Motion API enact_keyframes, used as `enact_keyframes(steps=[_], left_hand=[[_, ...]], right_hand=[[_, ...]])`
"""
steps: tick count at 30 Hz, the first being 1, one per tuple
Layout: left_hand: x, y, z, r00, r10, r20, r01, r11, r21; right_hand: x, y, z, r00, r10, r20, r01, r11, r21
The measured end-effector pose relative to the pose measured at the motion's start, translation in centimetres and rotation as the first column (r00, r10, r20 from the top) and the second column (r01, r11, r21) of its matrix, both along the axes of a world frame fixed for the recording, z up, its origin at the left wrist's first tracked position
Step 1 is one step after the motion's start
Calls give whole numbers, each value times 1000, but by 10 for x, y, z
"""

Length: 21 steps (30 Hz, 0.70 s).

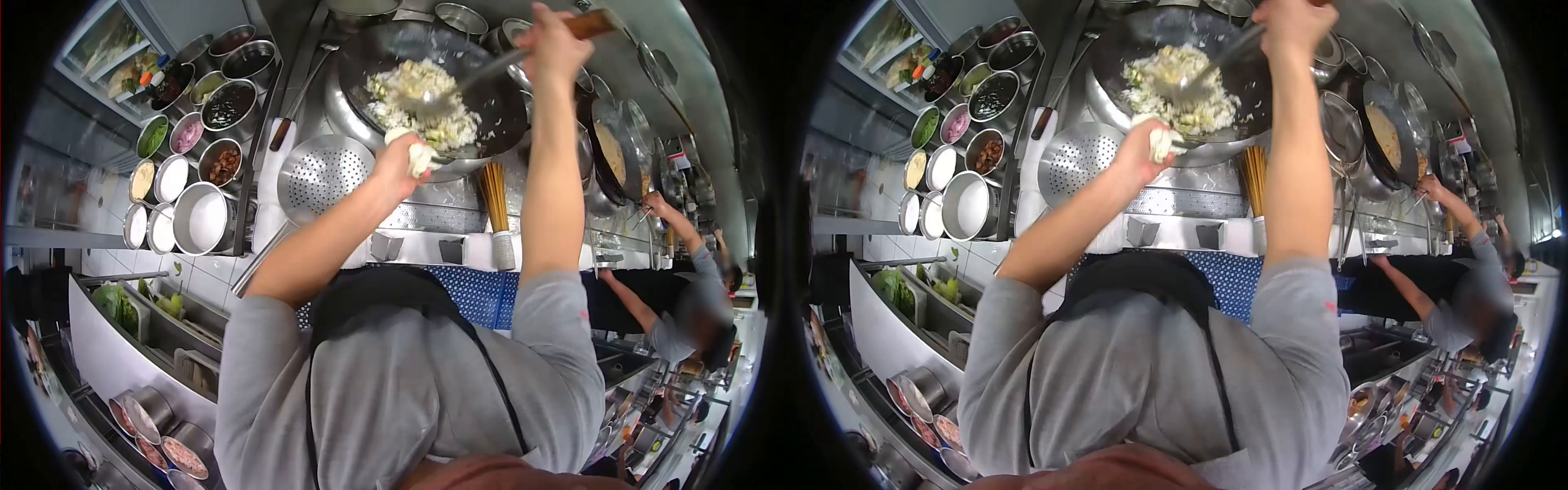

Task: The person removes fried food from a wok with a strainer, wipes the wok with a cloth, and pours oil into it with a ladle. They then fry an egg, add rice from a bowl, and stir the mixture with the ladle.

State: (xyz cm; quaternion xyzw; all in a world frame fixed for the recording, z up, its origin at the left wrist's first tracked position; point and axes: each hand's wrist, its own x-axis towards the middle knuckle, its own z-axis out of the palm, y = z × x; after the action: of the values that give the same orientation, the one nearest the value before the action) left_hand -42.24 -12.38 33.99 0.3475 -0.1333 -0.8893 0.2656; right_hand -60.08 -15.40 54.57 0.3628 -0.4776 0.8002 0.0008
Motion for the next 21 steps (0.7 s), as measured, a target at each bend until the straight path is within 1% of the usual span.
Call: enact_keyframes(steps=[1, 3, 4, 5, 6, 7, 8, 9, 10, 11, 12, 13, 14, 15, 16, 17, 18, 19, 20, 21], left_hand=[[2, 8, -14, 1000, 18, 6, -18, 1000, -22], [20, 42, -30, 998, 57, 9, -56, 997, -61], [36, 62, -16, 997, 4, 76, -3, 1000, -16], [50, 67, 9, 988, -51, 142, 49, 999, 19], [52, 67, 31, 979, -98, 181, 86, 994, 71], [43, 60, 47, 993, -70, 99, 69, 997, 16], [30, 41, 57, 994, -55, 90, 47, 995, 83], [18, 18, 64, 996, -39, 78, 29, 992, 127], [11, 10, 45, 997, -49, 64, 45, 997, 68], [2, 6, 2, 997, -63, 52, 63, 998, 5], [-6, 1, -32, 996, -80, 43, 83, 994, -67], [-5, 8, -50, 996, -82, -33, 80, 996, -47], [3, 28, -51, 1000, -15, 16, 15, 999, -29], [15, 45, -44, 998, -45, 38, 47, 998, -37], [25, 55, -31, 997, -54, 54, 55, 998, -16], [32, 58, -15, 995, -65, 74, 65, 998, 3], [26, 54, 3, 996, -5, 84, 12, 997, -82], [11, 30, -17, 1000, 18, -8, -18, 999, -33], [3, 11, 3, 998, 36, 48, -36, 999, -10], [-8, -13, -6, 998, 23, 51, -22, 1000, -19]], right_hand=[[-18, -22, -12, 991, -113, -75, 107, 991, -82], [-13, -13, 37, 999, -25, -32, 26, 999, 35], [-6, -4, 61, 1000, 20, -4, -20, 994, 110], [-2, 7, 83, 996, 75, 43, -81, 983, 165], [-70, -4, 91, 932, 349, 95, -361, 914, 187], [-85, -2, 85, 914, 390, 114, -406, 885, 227], [-101, -1, 79, 894, 429, 134, -449, 852, 268], [-45, 28, 72, 965, 251, 76, -262, 918, 298], [2, 44, 68, 998, 59, 11, -59, 950, 308], [26, 41, 45, 990, -75, -116, 107, 945, 308], [12, 28, 16, 998, 49, -33, -43, 988, 145], [-2, 10, 2, 983, 183, 18, -183, 982, -42], [-1, 15, 19, 983, 180, 33, -179, 983, -33], [3, 23, 37, 982, 181, 51, -181, 983, -8], [-4, 29, 48, 959, 262, 110, -263, 965, -2], [5, 36, 63, 967, 217, 133, -224, 974, 35], [3, 35, 72, 973, 214, 92, -222, 972, 82], [2, 37, 72, 976, 209, 63, -216, 966, 144], [8, 43, 72, 970, 240, 42, -243, 967, 78], [18, 51, 77, 962, 271, 4, -271, 962, -3]])
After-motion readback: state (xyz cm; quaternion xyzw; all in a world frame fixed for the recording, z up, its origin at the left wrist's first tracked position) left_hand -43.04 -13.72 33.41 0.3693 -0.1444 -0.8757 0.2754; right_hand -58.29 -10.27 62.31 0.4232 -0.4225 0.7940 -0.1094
